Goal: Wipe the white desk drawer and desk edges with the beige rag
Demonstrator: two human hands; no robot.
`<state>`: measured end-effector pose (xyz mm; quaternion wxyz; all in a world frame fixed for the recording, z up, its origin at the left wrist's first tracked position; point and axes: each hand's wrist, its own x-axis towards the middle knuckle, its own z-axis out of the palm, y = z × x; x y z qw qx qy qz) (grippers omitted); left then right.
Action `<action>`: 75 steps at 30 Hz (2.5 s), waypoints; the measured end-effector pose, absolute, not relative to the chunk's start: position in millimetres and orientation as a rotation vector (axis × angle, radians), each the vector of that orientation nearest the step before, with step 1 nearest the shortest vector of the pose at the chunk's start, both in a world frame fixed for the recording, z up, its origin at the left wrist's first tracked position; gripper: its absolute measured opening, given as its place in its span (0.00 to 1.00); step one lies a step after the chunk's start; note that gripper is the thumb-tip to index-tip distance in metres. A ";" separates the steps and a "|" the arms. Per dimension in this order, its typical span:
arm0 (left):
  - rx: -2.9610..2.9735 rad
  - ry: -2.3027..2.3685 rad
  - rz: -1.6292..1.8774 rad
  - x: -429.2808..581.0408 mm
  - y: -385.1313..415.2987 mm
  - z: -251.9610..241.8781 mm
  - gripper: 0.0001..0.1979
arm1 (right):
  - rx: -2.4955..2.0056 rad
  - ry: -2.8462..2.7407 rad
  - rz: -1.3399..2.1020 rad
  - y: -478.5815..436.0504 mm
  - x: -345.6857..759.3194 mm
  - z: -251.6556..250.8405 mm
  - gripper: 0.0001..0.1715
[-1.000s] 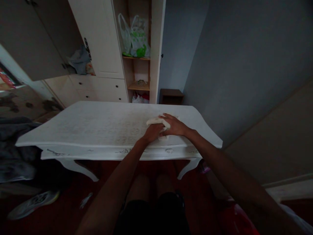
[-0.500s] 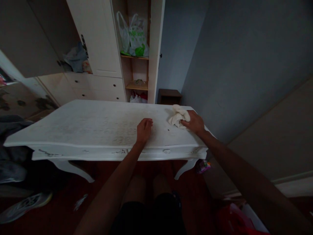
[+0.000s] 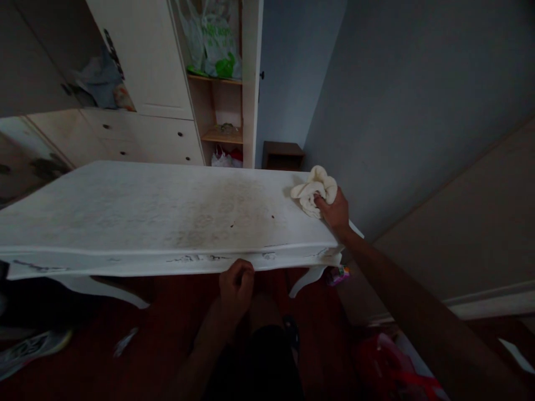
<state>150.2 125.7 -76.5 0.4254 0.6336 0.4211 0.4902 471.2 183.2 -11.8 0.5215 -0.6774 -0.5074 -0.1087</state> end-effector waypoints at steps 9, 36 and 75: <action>0.384 0.776 0.414 187.5 142.9 -96.8 0.19 | -1.660 -1.231 -0.299 182.8 472.9 -12.7 0.21; 0.205 0.768 0.397 158.4 2.6 -116.9 0.15 | -1.658 -1.212 -0.306 185.2 474.2 -14.5 0.22; 0.323 0.658 0.618 147.8 -83.8 -199.3 0.25 | -1.417 -0.920 -0.108 146.7 463.5 -13.7 0.20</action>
